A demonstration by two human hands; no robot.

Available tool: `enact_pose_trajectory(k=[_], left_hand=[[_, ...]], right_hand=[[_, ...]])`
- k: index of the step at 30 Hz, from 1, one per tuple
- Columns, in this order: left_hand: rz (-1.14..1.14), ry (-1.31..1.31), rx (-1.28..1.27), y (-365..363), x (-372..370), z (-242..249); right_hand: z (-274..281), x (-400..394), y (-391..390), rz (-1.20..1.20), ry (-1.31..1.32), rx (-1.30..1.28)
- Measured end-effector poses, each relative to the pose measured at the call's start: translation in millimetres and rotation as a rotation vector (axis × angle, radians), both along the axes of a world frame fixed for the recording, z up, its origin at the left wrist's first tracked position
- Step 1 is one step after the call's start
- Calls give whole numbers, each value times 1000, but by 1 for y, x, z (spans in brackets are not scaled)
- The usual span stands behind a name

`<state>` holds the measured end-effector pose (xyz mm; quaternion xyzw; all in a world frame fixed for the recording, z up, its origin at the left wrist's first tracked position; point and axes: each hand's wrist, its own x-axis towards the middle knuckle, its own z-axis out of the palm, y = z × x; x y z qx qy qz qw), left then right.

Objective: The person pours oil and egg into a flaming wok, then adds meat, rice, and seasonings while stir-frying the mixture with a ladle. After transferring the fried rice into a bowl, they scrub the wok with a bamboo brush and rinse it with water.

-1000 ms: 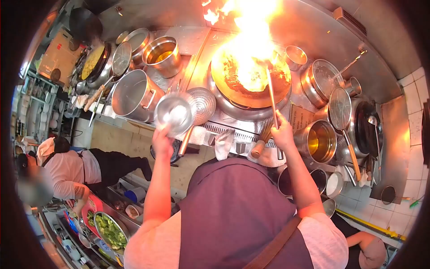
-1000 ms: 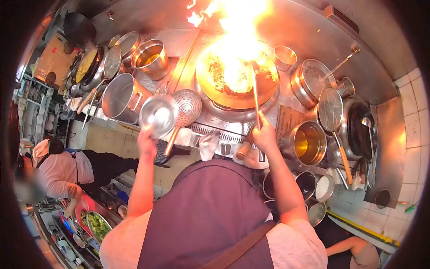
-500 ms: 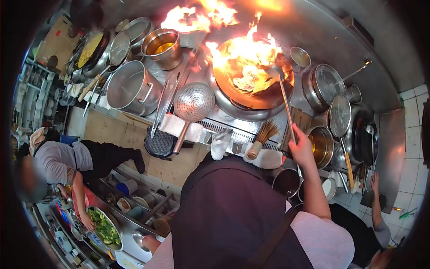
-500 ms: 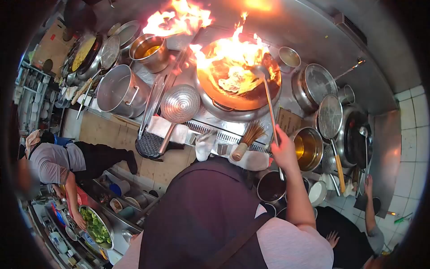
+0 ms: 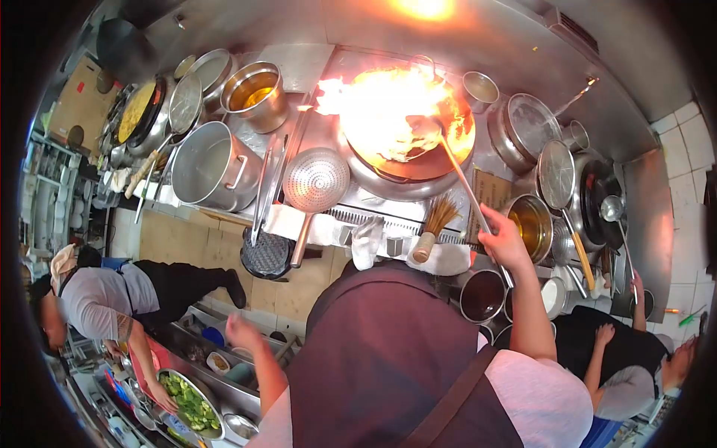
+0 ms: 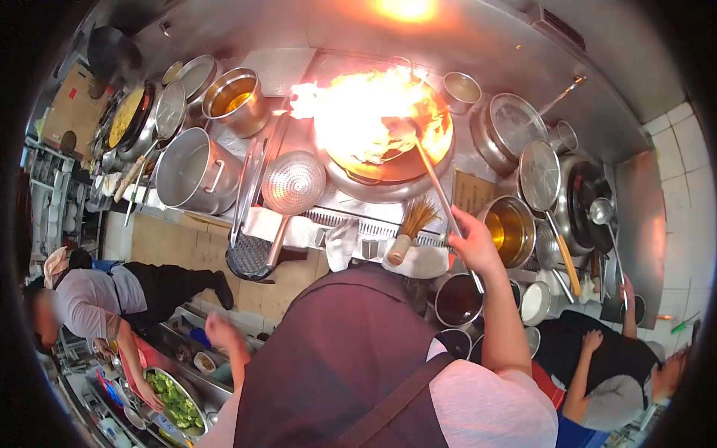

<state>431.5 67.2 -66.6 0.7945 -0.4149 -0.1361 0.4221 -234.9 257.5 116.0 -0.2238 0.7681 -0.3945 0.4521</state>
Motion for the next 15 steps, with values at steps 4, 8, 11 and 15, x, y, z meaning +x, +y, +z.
enact_pose_trajectory(k=[4, 8, 11, 15], left_hand=[[-942, 525, 57, -72, -259, 89], [-1922, 1231, 243, -36, -370, 339], [-1912, 1735, 577, 23, -347, 412], [-1924, 1928, 741, 43, -319, 423]], right_hand=[[-66, -2, -55, 5, 455, -275], [-61, 47, -87, 147, 506, -250], [-33, 70, -86, 181, 530, -160], [-19, 92, -74, 93, 481, -125]])
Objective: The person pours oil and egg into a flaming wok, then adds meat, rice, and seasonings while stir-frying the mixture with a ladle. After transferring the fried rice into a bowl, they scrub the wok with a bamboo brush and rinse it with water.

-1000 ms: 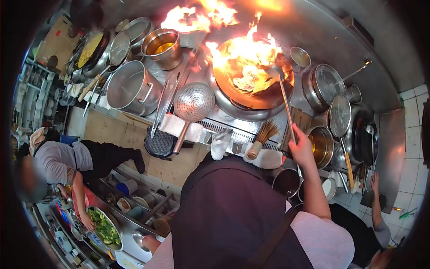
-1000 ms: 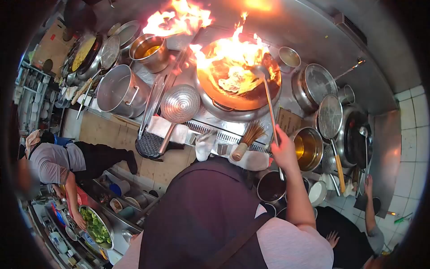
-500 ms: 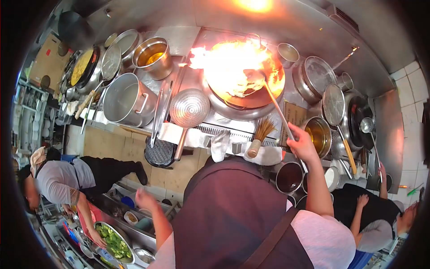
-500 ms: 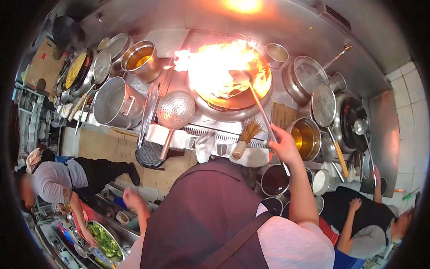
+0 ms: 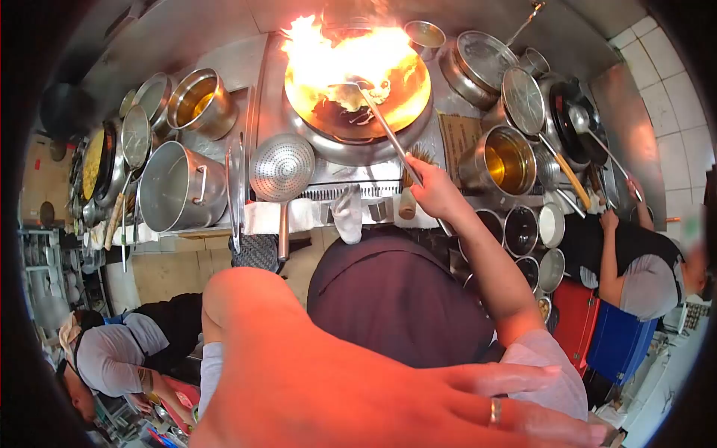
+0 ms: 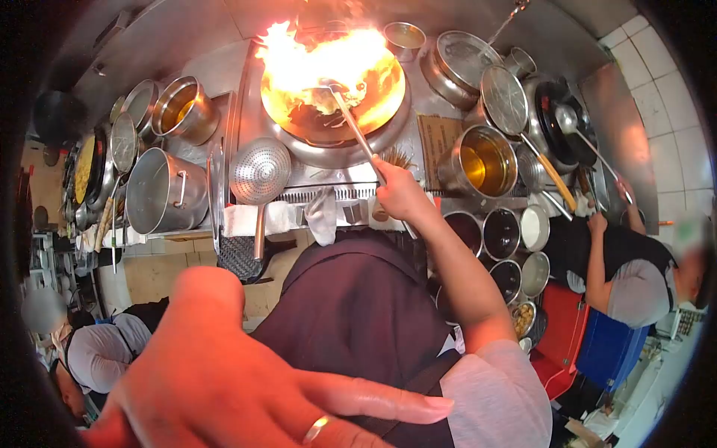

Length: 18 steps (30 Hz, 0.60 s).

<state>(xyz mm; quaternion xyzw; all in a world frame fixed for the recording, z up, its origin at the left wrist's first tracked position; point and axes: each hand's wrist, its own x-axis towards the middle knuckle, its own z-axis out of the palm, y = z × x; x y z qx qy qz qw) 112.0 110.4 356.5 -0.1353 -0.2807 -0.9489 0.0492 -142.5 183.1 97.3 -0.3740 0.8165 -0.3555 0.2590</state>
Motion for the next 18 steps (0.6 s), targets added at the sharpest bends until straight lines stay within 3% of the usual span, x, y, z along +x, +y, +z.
enact_pose_trajectory(k=[10, 12, 14, 15, 17, 18], left_hand=[[-96, -570, -287, -48, 11, 49], [-85, -643, -325, -47, -6, 45], [34, 341, 191, -50, -55, -16], [18, -54, -317, -110, -71, -69], [225, -415, -876, -131, -114, -179], [397, -617, -1556, -133, -126, -205]], right_hand=[[1, 9, 4, -20, 58, 129], [-21, 9, 3, 12, 115, 78], [-27, 10, 3, 46, 184, 18], [-20, 13, 2, 44, 185, 5], [2, 22, 8, -112, -226, -57], [10, 30, 16, -92, -137, -108]])
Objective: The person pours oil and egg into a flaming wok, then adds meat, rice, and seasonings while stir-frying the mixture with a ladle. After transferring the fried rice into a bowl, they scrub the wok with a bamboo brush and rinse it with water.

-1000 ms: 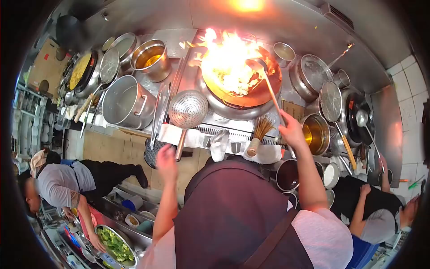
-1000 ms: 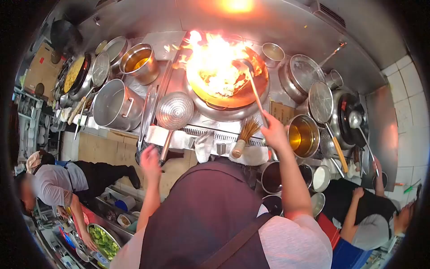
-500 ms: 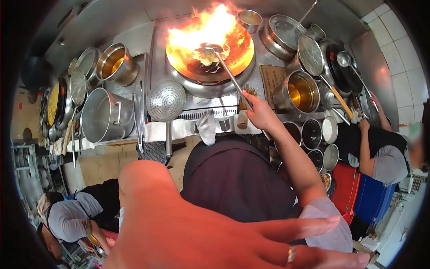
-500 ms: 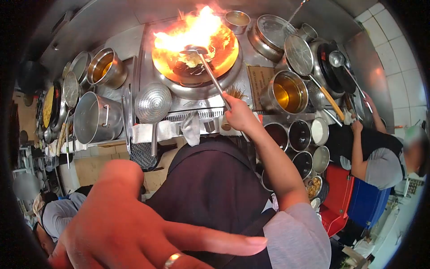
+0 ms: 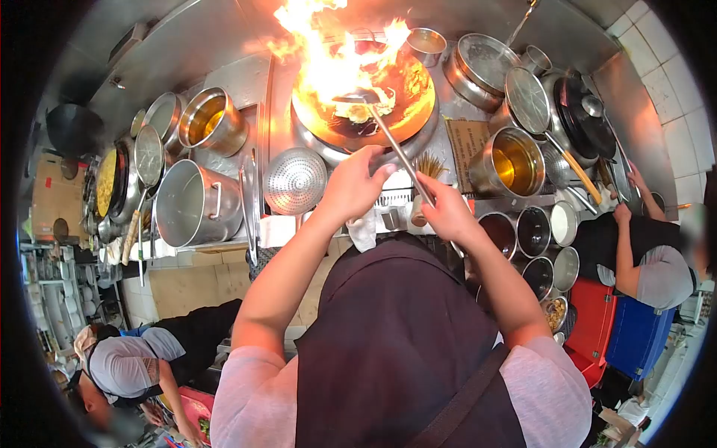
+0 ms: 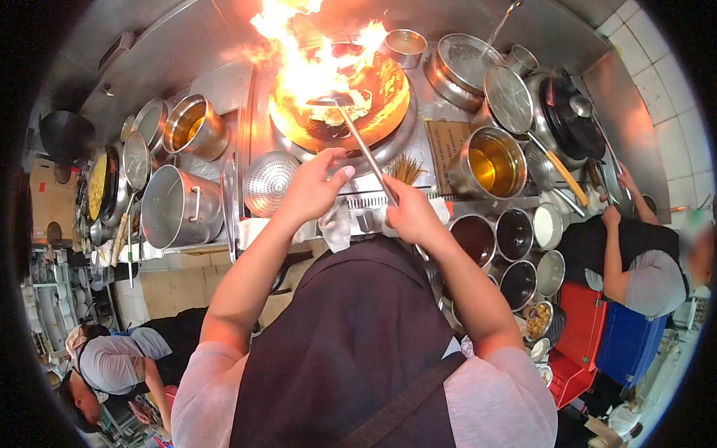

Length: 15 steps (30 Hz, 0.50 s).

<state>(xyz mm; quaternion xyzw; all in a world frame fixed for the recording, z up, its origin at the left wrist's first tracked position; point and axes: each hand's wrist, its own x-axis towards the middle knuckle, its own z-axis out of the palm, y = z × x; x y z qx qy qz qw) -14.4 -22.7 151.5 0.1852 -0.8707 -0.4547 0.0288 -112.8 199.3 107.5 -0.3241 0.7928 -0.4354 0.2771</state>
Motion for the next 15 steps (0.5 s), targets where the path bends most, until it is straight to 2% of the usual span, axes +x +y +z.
enact_pose_trajectory(k=[2, 3, 6, 9, 12, 13, 15], left_hand=[[41, 193, -557, -18, -14, -86], [48, 194, -556, -24, -21, -93], [-60, -9, -529, -29, -36, -102], [-38, 110, -551, -31, -42, -119], [-18, 71, -511, -4, -16, -58], [-9, 195, -553, 4, -3, -44], [-44, 77, -493, 13, 14, -6]], right_hand=[[11, 15, 19, -8, 100, 93], [17, 18, 26, -24, 203, 181], [46, 26, 41, -58, 219, 272], [81, 26, 52, 8, 180, 204], [130, 27, 73, 143, 202, 286], [150, 27, 75, 225, 200, 351], [164, 28, 72, 240, 148, 406]])
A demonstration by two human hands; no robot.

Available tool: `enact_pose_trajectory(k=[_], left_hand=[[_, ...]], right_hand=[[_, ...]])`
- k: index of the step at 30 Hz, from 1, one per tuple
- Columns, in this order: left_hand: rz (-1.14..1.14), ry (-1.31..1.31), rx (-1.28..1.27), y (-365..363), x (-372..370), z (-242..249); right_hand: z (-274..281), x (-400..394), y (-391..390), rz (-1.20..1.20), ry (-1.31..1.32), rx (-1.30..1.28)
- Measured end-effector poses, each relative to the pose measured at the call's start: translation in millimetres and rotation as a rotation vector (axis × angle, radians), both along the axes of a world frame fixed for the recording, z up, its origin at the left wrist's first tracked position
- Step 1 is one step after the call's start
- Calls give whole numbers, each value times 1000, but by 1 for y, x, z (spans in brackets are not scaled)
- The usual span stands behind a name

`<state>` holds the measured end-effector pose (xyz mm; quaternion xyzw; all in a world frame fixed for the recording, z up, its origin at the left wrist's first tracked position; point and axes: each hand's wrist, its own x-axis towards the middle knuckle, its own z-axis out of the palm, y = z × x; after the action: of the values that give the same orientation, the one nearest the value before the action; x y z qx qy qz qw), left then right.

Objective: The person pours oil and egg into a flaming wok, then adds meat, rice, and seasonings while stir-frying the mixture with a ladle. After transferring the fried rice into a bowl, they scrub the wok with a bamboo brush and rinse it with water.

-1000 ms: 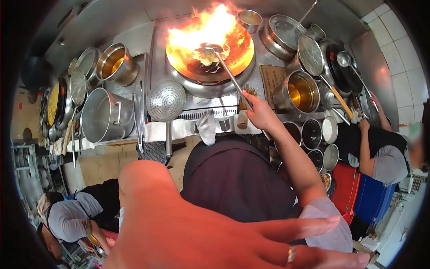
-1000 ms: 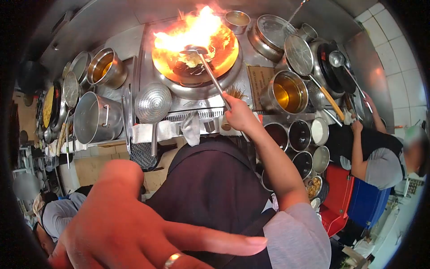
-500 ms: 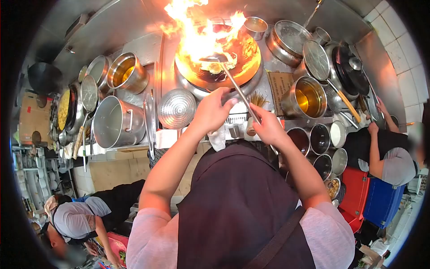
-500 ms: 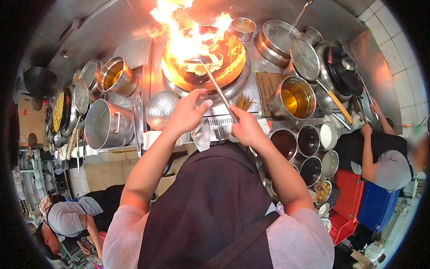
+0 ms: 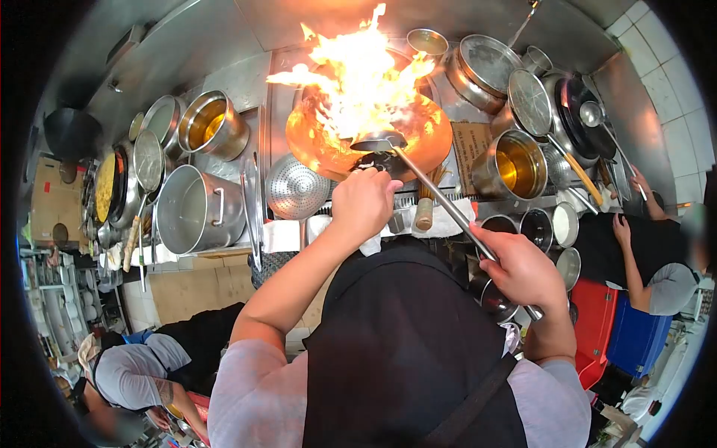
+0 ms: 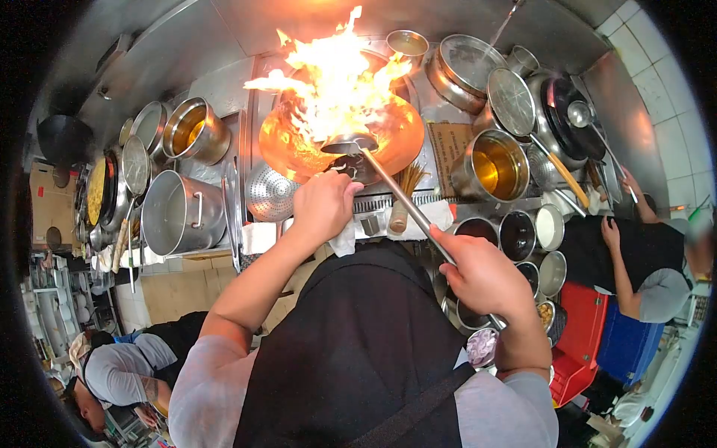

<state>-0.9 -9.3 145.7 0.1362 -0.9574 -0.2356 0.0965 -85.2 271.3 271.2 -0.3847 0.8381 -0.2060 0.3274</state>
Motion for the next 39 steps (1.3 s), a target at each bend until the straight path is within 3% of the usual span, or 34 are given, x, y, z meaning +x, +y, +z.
enact_pose_trajectory(k=[4, 8, 9, 12, 14, 18, 23, 25, 28, 30, 32, 34, 36, 38, 39], left_hand=[[23, 11, 35, -15, -22, -18], [48, 65, -42, -17, -32, -108], [54, 117, -54, -12, -24, -125], [-25, 218, -104, -5, 14, -168], [-115, 24, -21, -8, 40, -147], [-26, 118, -70, -38, 10, -80], [-108, 54, 52, -66, 9, -34], [-108, 70, 45, -75, -4, -47], [-97, 33, 15, -76, -19, -87], [-56, 209, -22, -68, -12, -130], [-74, 153, -59, -58, 9, -146], [-193, 119, -50, -55, 39, -175], [-246, -52, 12, -55, 61, -148], [-168, 199, 9, -59, 53, -116], [-148, 172, 28, -65, 44, -104]], right_hand=[[-15, -5, -38, 75, 126, 3], [-80, -19, -98, -30, 172, 42], [-97, -21, -108, -67, 240, -49], [-98, -4, -108, -124, 354, -183], [-66, 22, -93, -153, 317, -137], [-58, 56, -65, -242, 117, -287], [-7, 82, -67, -259, 4, -21], [-15, 80, -72, -191, 62, -60], [-43, 57, -120, -272, 59, -4], [-93, 42, -137, -296, 104, -23], [-135, 29, -148, -273, 325, -337], [-102, 47, -153, -285, 321, -275], [-77, 69, -137, -306, 296, -321], [-62, 82, -118, -397, 80, -313], [-69, 87, -108, -501, -63, -342]])
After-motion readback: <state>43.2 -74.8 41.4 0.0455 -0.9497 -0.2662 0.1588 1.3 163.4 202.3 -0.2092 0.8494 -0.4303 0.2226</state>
